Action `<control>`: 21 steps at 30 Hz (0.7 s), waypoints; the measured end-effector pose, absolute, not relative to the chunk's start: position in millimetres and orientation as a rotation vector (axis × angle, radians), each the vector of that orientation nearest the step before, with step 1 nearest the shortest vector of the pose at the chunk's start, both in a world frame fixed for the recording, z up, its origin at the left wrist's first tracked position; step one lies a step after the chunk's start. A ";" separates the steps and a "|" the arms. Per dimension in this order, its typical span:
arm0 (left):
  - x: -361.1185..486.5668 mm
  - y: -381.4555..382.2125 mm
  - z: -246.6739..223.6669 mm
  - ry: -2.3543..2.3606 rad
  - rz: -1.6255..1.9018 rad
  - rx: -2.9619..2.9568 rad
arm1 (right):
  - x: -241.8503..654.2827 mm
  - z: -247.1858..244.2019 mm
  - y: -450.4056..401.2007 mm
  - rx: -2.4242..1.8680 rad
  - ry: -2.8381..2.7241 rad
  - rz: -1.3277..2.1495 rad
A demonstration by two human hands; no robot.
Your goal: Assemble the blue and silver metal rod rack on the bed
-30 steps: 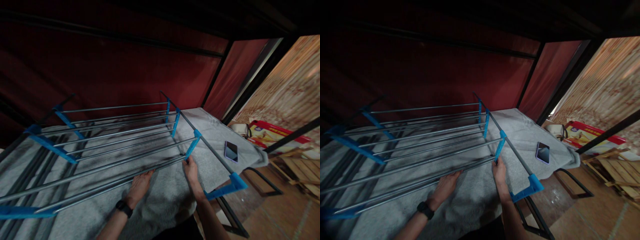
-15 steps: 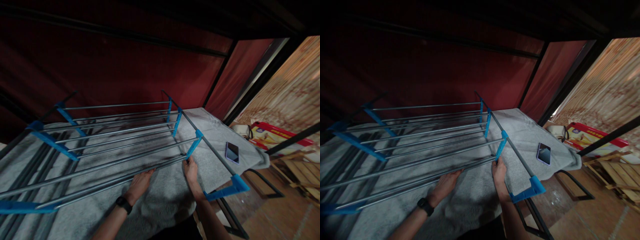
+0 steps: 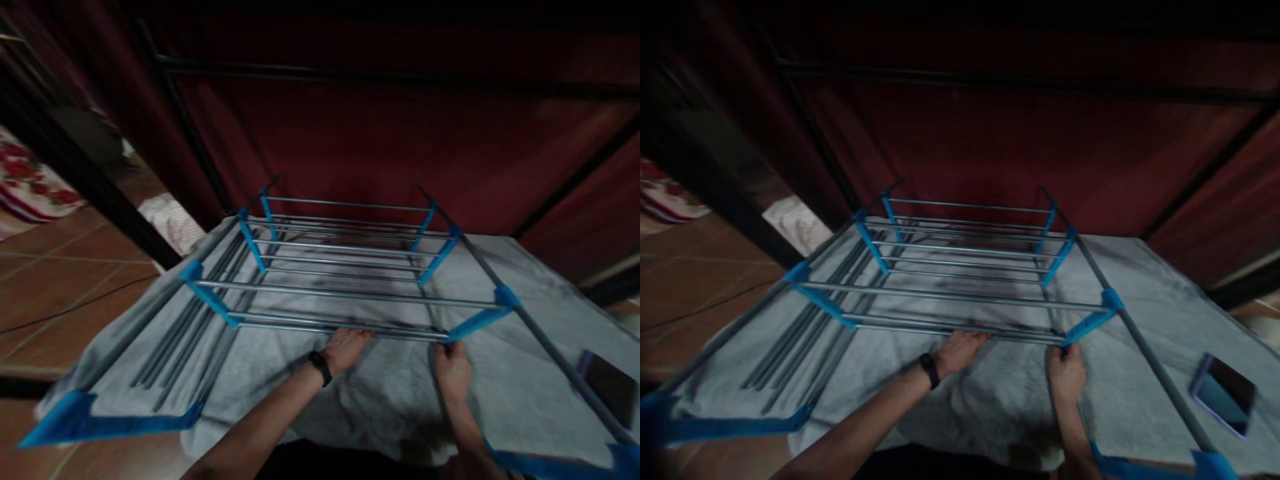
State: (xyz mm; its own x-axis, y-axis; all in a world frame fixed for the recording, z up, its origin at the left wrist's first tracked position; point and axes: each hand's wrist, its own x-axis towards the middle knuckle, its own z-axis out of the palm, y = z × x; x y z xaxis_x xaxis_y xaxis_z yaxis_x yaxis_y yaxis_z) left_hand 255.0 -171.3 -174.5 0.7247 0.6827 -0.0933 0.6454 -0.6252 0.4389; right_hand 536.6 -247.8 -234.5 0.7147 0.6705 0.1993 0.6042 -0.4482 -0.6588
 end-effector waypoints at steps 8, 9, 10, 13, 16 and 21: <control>239.2 -216.0 -169.4 0.882 0.308 2.799 | 547.8 -250.2 -247.7 -2.269 -1.010 0.176; 240.6 -217.8 -164.9 0.834 0.349 2.841 | 545.3 -246.2 -247.3 -2.249 -0.993 0.186; 243.5 -217.0 -159.9 0.805 0.393 2.872 | 542.3 -241.4 -246.9 -2.214 -0.978 0.203; 261.1 -201.7 -145.0 0.888 0.464 2.897 | 532.9 -227.4 -245.5 -2.103 -0.933 0.222; 286.0 -179.3 -138.5 1.006 0.346 2.844 | 527.5 -220.9 -240.9 -2.026 -0.900 0.195; 308.8 -158.7 -146.0 0.935 0.151 2.767 | 527.1 -223.4 -232.3 -1.988 -0.871 0.130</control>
